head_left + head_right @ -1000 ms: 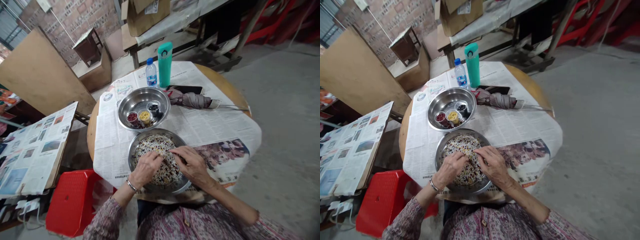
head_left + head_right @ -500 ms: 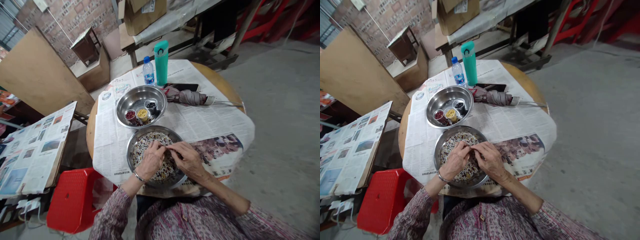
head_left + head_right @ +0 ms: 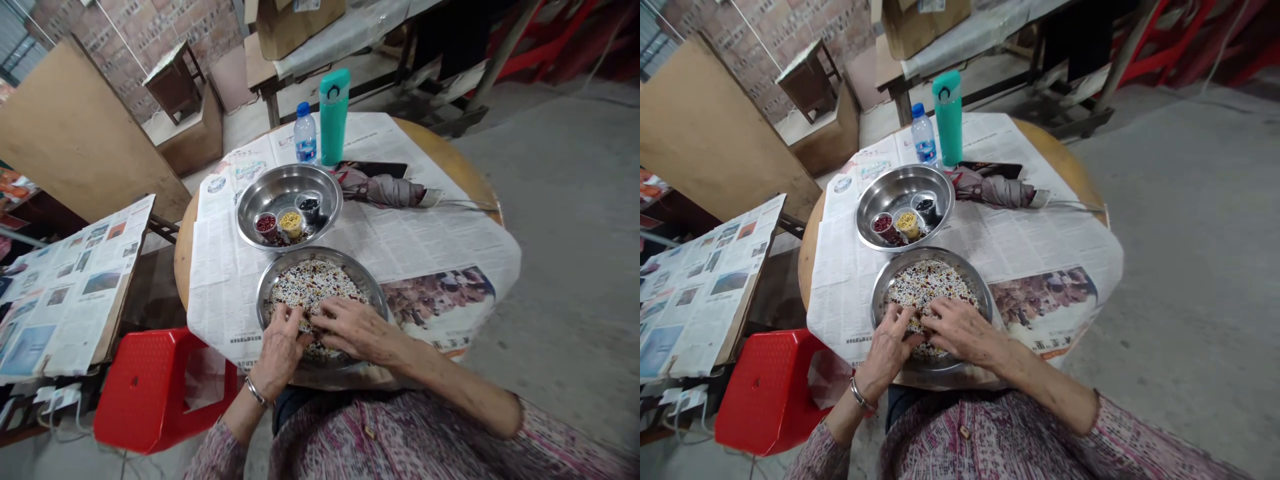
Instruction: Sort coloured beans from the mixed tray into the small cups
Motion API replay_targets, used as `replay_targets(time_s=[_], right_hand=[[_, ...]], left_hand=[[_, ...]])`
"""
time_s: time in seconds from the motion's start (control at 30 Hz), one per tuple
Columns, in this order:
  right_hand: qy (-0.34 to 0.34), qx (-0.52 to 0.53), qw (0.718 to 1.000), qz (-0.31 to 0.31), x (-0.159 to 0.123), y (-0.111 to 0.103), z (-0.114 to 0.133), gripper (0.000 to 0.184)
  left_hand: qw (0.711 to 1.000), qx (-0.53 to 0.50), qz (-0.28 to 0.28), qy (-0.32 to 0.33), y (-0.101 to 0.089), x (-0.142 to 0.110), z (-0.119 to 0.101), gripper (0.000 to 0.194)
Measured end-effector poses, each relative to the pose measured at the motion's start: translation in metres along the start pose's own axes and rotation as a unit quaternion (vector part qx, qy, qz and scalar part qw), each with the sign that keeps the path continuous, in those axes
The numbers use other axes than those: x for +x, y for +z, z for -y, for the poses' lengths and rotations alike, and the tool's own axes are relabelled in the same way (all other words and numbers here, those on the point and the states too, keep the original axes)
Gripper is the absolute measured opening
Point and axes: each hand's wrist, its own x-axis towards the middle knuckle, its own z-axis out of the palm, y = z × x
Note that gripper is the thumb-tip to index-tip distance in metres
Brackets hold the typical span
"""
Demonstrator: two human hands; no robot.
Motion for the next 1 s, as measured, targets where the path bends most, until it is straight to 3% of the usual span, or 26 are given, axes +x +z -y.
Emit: replay_targets(time_s=[0.1, 0.27, 0.37, 0.43, 0.53, 0.67, 0.73, 0.83, 1.0], right_hand=[[-0.017, 0.012, 0.999, 0.038, 0.008, 0.005, -0.007, 0.008], [0.069, -0.052, 0.996, -0.032, 0.026, 0.003, -0.036, 0.026], [0.13, -0.102, 0.984, -0.067, 0.034, -0.003, -0.041, 0.025], [0.149, -0.117, 0.979, -0.071, 0.033, -0.004, -0.034, 0.022], [0.114, -0.088, 0.988, -0.052, 0.021, 0.001, -0.019, 0.026], [0.046, -0.027, 0.999, -0.011, -0.001, 0.014, -0.001, 0.023], [0.024, -0.003, 1.0, 0.004, -0.006, 0.019, 0.002, 0.02], [0.006, 0.022, 1.0, 0.015, -0.002, 0.019, -0.003, 0.021], [0.04, -0.001, 0.999, 0.0, 0.021, 0.005, -0.035, 0.024]], left_hand=[[0.999, -0.033, 0.002, 0.025, 0.008, 0.011, -0.002, 0.023], [0.997, 0.024, -0.061, 0.045, 0.006, 0.052, 0.002, 0.027], [0.993, 0.07, -0.097, 0.02, 0.001, 0.064, 0.002, 0.023], [0.991, 0.09, -0.101, 0.015, 0.0, 0.06, 0.0, 0.024], [0.992, 0.094, -0.064, 0.054, 0.002, 0.04, -0.005, 0.044], [0.991, 0.078, 0.019, 0.103, 0.007, 0.012, -0.011, 0.02], [0.99, 0.081, 0.053, 0.103, 0.007, 0.006, -0.011, 0.018], [0.988, 0.079, 0.071, 0.111, 0.007, 0.008, -0.01, 0.021], [0.989, 0.072, 0.027, 0.128, 0.004, 0.037, -0.001, 0.024]])
